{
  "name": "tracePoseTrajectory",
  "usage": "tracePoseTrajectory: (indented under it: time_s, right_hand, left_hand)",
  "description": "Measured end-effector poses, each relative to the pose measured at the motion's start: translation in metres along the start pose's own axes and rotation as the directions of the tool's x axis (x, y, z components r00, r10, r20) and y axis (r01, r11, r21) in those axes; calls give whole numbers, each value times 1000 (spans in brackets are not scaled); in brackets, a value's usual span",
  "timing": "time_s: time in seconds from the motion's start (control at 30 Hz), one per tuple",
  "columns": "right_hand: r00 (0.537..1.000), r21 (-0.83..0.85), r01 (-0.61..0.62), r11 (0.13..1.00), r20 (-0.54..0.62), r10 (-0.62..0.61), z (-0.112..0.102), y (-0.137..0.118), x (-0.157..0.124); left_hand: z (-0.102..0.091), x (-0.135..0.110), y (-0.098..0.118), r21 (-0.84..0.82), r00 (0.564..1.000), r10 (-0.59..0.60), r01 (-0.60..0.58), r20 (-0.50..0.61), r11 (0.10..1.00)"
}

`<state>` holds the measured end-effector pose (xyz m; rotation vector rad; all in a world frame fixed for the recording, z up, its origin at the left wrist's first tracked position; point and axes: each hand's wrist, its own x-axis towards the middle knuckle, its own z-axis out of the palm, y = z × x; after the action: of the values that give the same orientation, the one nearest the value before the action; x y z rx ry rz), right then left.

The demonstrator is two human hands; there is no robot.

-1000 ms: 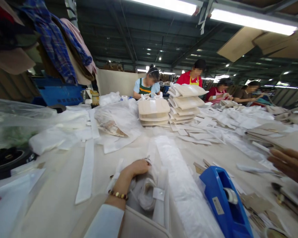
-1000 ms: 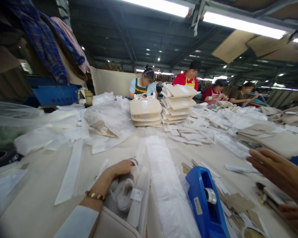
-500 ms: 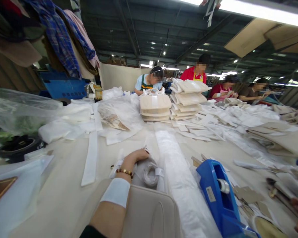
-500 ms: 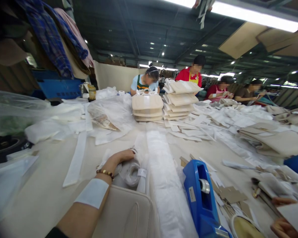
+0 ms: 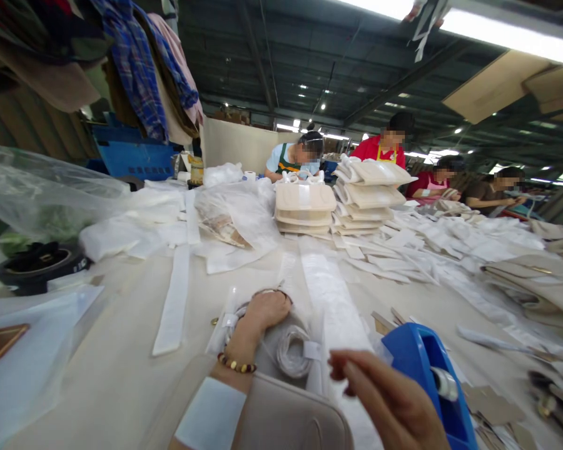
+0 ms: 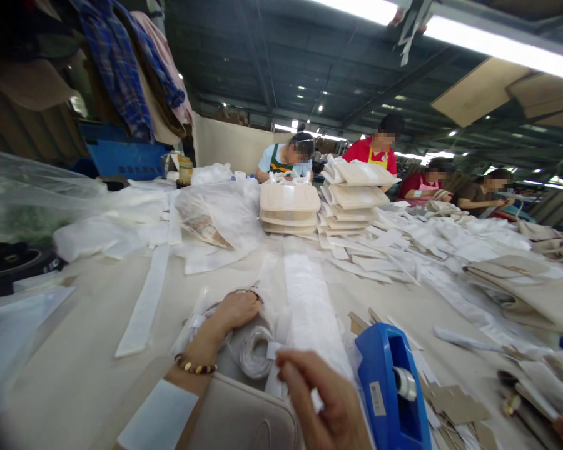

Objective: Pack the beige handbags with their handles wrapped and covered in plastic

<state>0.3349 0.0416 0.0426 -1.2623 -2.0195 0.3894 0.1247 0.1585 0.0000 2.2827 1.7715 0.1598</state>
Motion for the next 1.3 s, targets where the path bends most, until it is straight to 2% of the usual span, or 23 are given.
tracePoseTrajectory:
  time_s: [0.03,0.07,0.13,0.23,0.33,0.43,0.57,0.77,0.87,1.0,1.1,1.2,1.3]
  right_hand:
    - [998,40,-59,997,19,59,2,7,25]
    - [980,135,-199,971,58,192,6,14,51]
    - [901,204,-421,884,201,383,22,30,98]
    - [809,141,-546,826,345,476,61,54,147]
    - [740,24,-589,808,418,528,99,70,169]
    - [700,-42,-597,801,462,545,123,77,177]
    - [688,-61,-593,803,480,545,136,79,180]
    - [677,14,-633,774,495,545,144,79,184]
    - [661,135,-663,736,567,492,142,75,183]
    - [556,285,-741,608,769,317,128,64,177]
    - [502,352,-787,507,843,193,117,57,172]
    - [507,394,-806,442,845,171,113,55,166]
    - [532,420,-799,430,827,183,110,56,162]
  left_hand:
    - [-1,-2,1,-1,1000,-6,6,-9,1000]
    - [-2,-4,1,0,1000,-12,12,-18,1000]
    - [-3,-8,3,4,999,-24,24,-41,1000]
    - [-6,-9,5,10,996,-54,54,-66,998]
    - [-6,-8,5,13,996,-68,69,-61,998]
    - [-5,-6,4,18,998,-44,45,-48,999]
    - [-1,-6,4,19,999,-32,33,-42,999]
    - [4,-4,4,-34,985,-30,24,-171,999]
    - [4,-3,5,-52,988,-44,37,-150,998]
    - [4,-1,6,-117,987,-110,97,-113,988]
    - [5,0,6,-204,981,-156,131,-116,970]
    - [4,0,5,-269,976,-183,145,-121,952]
    - [0,-1,4,-301,970,-206,160,-128,940]
